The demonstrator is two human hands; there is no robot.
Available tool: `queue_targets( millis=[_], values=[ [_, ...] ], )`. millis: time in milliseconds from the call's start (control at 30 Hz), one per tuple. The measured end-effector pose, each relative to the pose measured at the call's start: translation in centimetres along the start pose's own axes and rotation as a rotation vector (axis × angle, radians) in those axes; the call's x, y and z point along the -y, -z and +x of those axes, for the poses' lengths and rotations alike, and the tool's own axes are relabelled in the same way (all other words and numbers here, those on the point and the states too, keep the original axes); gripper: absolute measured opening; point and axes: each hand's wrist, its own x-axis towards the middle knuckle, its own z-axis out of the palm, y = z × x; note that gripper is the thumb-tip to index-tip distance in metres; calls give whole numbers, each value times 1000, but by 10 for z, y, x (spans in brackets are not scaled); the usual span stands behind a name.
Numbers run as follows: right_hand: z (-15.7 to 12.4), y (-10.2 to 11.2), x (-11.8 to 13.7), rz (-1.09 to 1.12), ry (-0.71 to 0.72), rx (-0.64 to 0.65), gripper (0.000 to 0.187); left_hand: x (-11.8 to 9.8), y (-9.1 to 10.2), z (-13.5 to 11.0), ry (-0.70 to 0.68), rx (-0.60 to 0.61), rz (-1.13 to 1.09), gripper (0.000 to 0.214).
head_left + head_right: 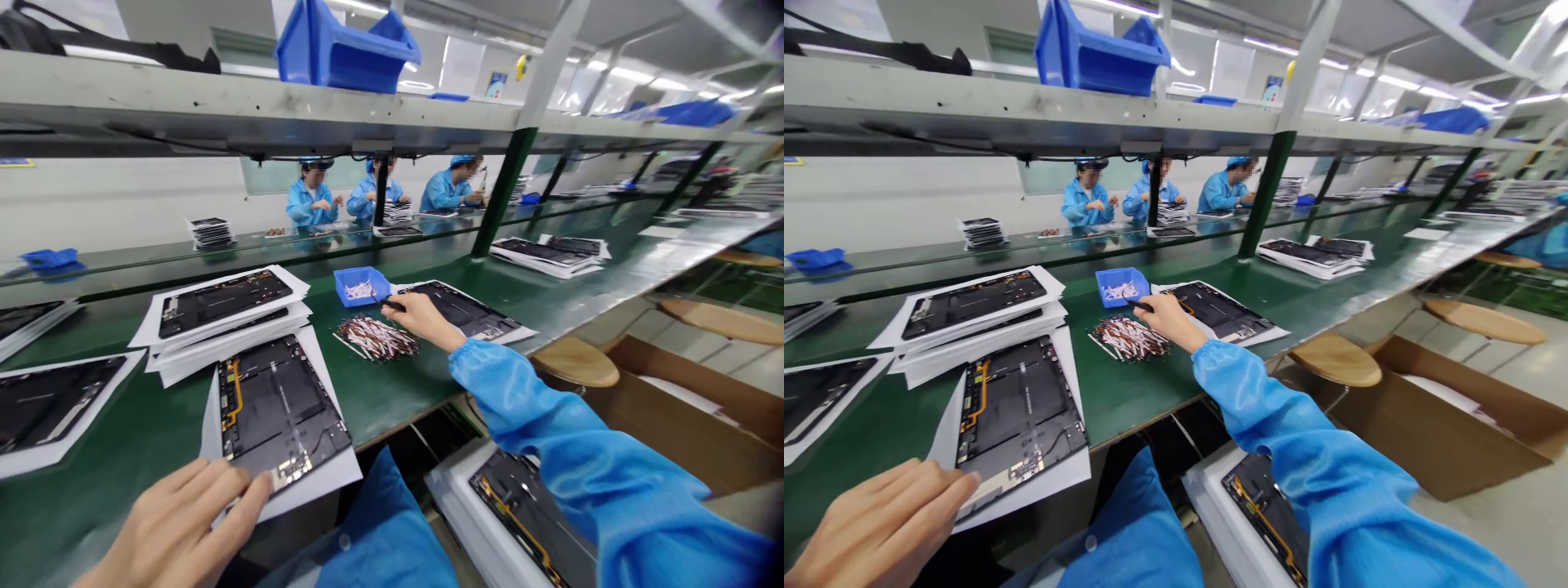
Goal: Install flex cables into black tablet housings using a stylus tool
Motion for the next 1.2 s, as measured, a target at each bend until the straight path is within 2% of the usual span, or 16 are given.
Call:
queue_targets(
  millis=[67,100,233,367,533,767,1000,1200],
  values=[
    [0,-1,6,116,-2,-45,21,6,0,-2,-16,111,-11,31],
    [-1,-3,11,180,-1,-58,25,8,0,-2,-6,128,-5,30],
    [-8,-14,40,417,3,-38,36,17,-3,11,128,81,-14,27],
    [-17,-31,68,577,-17,34,35,28,-14,28,326,111,-181,27],
    [-24,-49,94,790,-65,133,31,41,-30,34,535,154,-336,26],
    [-37,-65,123,1069,-140,176,26,42,-32,42,792,154,-560,23],
    [-44,-82,132,1241,-169,116,19,53,-41,39,891,35,-649,35],
    [-49,-90,139,1308,-216,120,17,55,-52,45,933,71,-719,27]
  ],
)
